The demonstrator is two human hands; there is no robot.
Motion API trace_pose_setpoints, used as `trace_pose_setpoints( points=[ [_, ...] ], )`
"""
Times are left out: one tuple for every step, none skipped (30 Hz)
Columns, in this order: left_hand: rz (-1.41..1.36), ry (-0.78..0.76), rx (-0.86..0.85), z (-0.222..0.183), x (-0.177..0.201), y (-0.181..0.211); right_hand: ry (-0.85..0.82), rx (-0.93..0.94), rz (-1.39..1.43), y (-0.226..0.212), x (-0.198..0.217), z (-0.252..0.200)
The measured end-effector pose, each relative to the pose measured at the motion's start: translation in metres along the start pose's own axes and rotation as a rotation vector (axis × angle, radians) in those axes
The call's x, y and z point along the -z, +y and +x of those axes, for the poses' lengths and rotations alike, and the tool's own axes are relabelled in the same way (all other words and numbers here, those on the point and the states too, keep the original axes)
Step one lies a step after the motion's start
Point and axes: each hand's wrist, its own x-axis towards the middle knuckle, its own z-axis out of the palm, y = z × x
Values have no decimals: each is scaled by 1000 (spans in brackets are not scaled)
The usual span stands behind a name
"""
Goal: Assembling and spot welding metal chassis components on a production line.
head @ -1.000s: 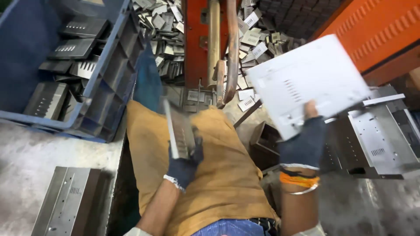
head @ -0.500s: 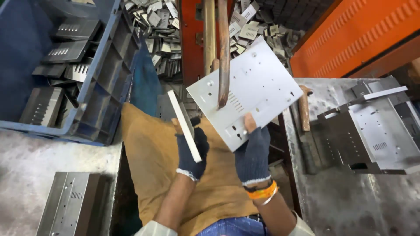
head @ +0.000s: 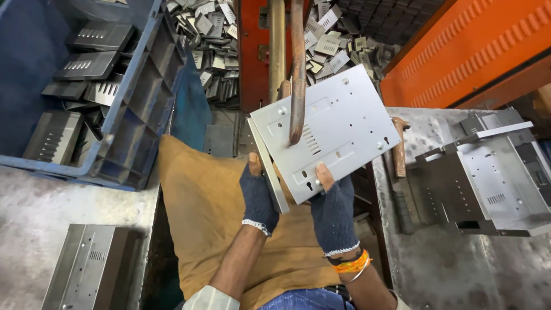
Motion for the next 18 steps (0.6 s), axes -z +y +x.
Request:
trace_pose_setpoints(
  points=[
    [1, 1, 1, 0, -3, 3, 1, -2, 1, -1, -1, 0],
    [6, -3, -18, 1, -6, 6, 15, 5, -8, -1, -2, 0],
    [11, -8, -38, 1, -9, 8, 29, 13, -16, -2, -3, 0],
    [13, -4, -32, 1, -10, 6, 34, 8, -18, -5, -6, -2],
    [-5, -28, -49, 1, -10, 4, 35, 14, -29, -8, -9, -3],
    [-22, -54, -65, 2, -11, 2, 37, 22, -40, -12, -13, -4],
    [-20, -53, -58, 1, -12, 0, 44, 19, -41, -8, -11, -4],
    [-37, -42, -69, 3, -14, -1, 33, 37, -20, -4, -9, -3],
    [-54, -31, -79, 5, -16, -2, 22, 55, 1, -1, -7, -2],
    [-54, -33, -77, 5, -18, -1, 24, 57, 1, 1, -7, -1],
    [-109, -48, -79, 5, -21, -1, 37, 54, -1, 2, -6, -1],
    [-162, -57, -82, 4, -21, 0, 49, 45, -1, 5, -5, -2],
    [-160, -55, -81, 5, -21, 0, 50, 42, 0, 3, -5, -2],
    [-113, -33, -76, 6, -20, 1, 32, 47, 6, 2, -5, -3],
    [-67, -12, -70, 7, -19, 2, 14, 52, 12, 1, -5, -3],
    [-62, -13, -65, 8, -17, -1, 20, 51, 14, -1, -7, -5],
    [-55, 7, -62, 9, -16, -5, 25, 42, 20, -2, -9, -7],
    [-49, 25, -61, 11, -15, -8, 28, 36, 27, -4, -11, -7]
  ],
)
